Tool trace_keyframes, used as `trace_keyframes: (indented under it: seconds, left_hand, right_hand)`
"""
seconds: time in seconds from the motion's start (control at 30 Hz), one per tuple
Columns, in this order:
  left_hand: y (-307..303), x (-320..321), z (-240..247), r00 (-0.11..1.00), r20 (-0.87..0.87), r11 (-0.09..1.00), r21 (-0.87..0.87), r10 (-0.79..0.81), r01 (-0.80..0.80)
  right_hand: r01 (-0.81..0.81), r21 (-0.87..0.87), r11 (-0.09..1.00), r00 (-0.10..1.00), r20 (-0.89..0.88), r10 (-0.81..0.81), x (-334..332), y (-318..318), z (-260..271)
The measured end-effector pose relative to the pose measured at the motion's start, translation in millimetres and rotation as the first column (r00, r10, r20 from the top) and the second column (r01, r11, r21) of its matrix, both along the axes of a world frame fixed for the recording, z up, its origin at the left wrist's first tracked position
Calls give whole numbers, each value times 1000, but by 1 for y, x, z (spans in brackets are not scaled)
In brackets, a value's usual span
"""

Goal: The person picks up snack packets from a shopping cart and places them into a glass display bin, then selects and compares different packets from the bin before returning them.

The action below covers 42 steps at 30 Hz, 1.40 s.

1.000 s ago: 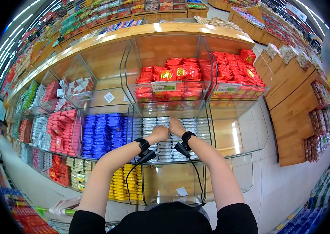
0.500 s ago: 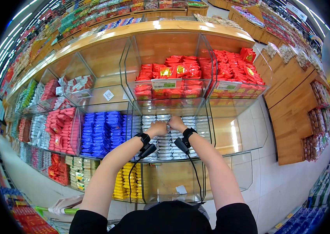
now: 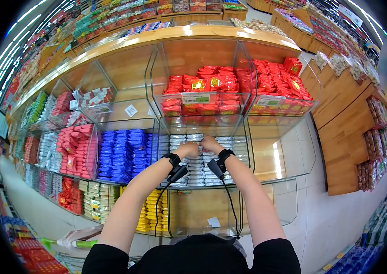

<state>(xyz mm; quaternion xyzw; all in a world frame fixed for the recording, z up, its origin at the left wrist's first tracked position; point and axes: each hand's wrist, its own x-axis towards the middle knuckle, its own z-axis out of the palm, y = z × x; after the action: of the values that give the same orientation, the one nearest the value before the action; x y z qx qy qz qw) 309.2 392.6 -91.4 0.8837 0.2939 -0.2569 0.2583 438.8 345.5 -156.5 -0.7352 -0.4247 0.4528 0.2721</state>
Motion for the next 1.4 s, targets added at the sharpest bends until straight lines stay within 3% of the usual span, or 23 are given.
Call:
trace_keyframes:
  seconds: [0.03, 0.13, 0.2, 0.3, 0.33, 0.37, 0.4, 0.43, 0.47, 0.5, 0.53, 0.57, 0.63, 0.7, 0.77, 0.9, 1.0, 1.07, 1.17, 1.4]
  left_hand:
    - [0, 1, 2, 1000, 2, 1000, 4, 0, 0]
    - [1, 4, -2, 999, -43, 999, 31, -22, 24]
    - [11, 7, -29, 996, 64, 998, -35, 63, -60]
    - [19, 11, -13, 978, 203, 998, -5, -55, 57]
    - [19, 10, 2, 946, 318, 998, 37, -53, 44]
    - [17, 8, 17, 945, 322, 998, 47, -55, 42]
    - [11, 3, 41, 866, 481, 989, -116, 135, -90]
    - [6, -2, 57, 736, 590, 937, -297, 332, -184]
    - [3, -5, 67, 734, 594, 938, -293, 330, -185]
    - [2, -9, 75, 642, 674, 930, -296, 366, -218]
    - [-3, -15, 87, 540, 744, 919, -303, 393, -252]
    - [-9, -22, 98, 534, 749, 919, -299, 392, -256]
    - [-33, -42, 139, 383, 825, 910, -368, 415, -191]
    - [-54, -61, 164, 365, 842, 917, -346, 397, -201]
    - [-75, -80, 177, 313, 855, 910, -400, 414, -112]
    - [-124, -124, 194, 320, 839, 894, -443, 440, -68]
    - [-158, -153, 186, 373, 821, 882, -471, 431, 16]
    - [-182, -169, 179, 477, 759, 838, -540, 443, 81]
    - [-206, -188, 157, 520, 692, 763, -636, 500, 114]
    - [-256, -217, 109, 549, 612, 731, -683, 570, 2]
  right_hand:
    - [66, -49, 997, 986, -153, -72, 2, -1, 1]
    - [48, -64, 997, 988, -141, -57, 3, -2, 9]
    - [76, -25, 997, 987, -139, -79, 6, 0, 23]
    - [121, 42, 992, 984, -135, -115, 6, -1, 63]
    - [96, 79, 992, 987, -133, -85, 4, -4, 84]
    - [70, 117, 991, 990, -129, -55, 2, -6, 99]
    - [22, 297, 955, 1000, -25, -16, 3, -6, 100]
    - [21, 304, 953, 1000, -23, -15, -5, -13, 119]
    - [63, 389, 919, 995, -100, -26, -11, -23, 138]
    - [108, 469, 877, 984, -177, -27, -21, -33, 162]
    - [101, 537, 838, 988, -154, -21, -31, -42, 178]
    - [93, 542, 835, 989, -149, -13, -37, -49, 189]
    - [103, 727, 679, 990, -138, -2, -49, -65, 206]
    - [80, 764, 640, 996, -85, -23, -64, -95, 235]
    - [66, 814, 577, 998, -47, -47, -80, -128, 256]
    - [34, 826, 563, 999, -34, -10, -99, -189, 271]
    - [50, 791, 609, 998, -64, 1, -109, -231, 266]
    - [132, 734, 666, 979, -201, 27, -117, -256, 257]
    - [199, 670, 716, 948, -317, 33, -127, -284, 240]
    - [287, 533, 796, 871, -491, 16, -148, -332, 169]
